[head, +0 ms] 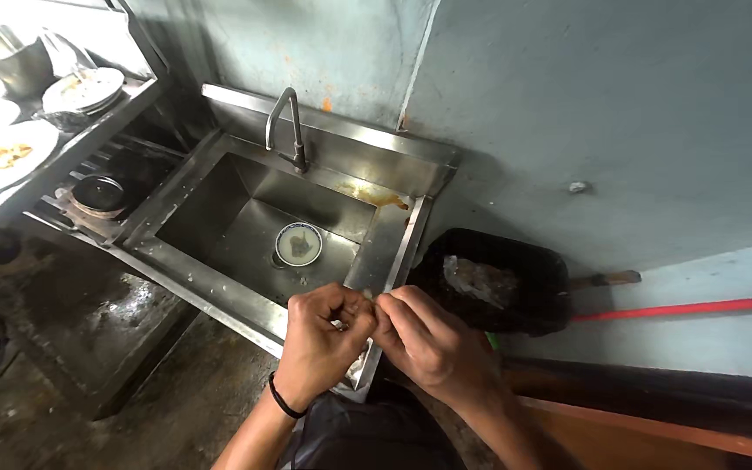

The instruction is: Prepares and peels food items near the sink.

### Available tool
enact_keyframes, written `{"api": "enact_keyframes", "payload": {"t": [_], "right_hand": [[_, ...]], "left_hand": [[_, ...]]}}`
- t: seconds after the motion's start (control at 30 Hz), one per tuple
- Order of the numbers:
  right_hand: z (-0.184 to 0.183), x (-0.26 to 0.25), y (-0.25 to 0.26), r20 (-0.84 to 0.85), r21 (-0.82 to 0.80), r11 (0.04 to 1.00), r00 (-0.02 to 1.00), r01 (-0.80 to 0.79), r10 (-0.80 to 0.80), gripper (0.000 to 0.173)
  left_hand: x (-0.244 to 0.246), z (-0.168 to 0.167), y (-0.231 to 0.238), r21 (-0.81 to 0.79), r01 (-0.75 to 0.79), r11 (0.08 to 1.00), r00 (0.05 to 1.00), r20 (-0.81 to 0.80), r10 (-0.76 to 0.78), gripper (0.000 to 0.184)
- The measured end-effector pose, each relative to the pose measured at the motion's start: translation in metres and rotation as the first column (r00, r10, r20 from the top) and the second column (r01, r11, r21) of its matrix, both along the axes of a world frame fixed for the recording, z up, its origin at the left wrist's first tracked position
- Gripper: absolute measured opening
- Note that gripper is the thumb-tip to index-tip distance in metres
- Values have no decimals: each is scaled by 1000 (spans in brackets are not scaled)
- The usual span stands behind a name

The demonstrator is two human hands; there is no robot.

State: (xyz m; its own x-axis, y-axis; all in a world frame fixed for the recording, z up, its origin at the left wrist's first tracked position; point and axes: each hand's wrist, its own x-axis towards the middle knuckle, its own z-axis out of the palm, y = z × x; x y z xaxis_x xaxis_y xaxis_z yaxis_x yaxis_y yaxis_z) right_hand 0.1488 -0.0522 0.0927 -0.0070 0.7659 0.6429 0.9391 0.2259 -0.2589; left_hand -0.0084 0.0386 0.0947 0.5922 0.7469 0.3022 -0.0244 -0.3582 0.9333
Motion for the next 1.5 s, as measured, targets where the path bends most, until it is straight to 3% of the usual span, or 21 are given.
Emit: {"api": "enact_keyframes", "payload": {"t": [0.07,0.27,0.43,0.6,0.73,0.83,1.13,1.33,1.5], "right_hand": [[0,1,2,-43,-9,1000,999,-21,21,18],[0,9,5,-404,-140,985,914,-101,36,10],[5,1,-5,-282,-128,992,959,-9,-28,22],[9,-2,-8,-112,-103,993,992,50,-62,19],[10,-2,-6,-99,-111,993,994,30,-41,19],[9,-1,-6,-179,-127,992,984,-4,-19,16],[9,8,-3,-560,-179,968,827,-177,48,7],[9,5,-3,-584,-255,958,811,-133,-43,8],[5,8,-2,-742,-290,932,666,-218,-75,9]], "left_hand": [[0,-2,1,-2,10,1000,1000,-1,-10,4],[-1,-4,3,-81,42,996,998,43,-38,3],[-1,-2,3,-49,17,999,1000,-7,-17,4],[0,0,3,29,40,999,999,-24,-39,7],[0,-2,7,88,100,991,995,-8,-99,9],[0,-4,9,58,137,989,990,13,-138,9],[-2,-8,11,-92,218,972,972,108,-208,7],[1,-8,7,-137,147,980,986,100,-134,7],[2,-9,4,-165,151,975,987,81,-139,9]]}}
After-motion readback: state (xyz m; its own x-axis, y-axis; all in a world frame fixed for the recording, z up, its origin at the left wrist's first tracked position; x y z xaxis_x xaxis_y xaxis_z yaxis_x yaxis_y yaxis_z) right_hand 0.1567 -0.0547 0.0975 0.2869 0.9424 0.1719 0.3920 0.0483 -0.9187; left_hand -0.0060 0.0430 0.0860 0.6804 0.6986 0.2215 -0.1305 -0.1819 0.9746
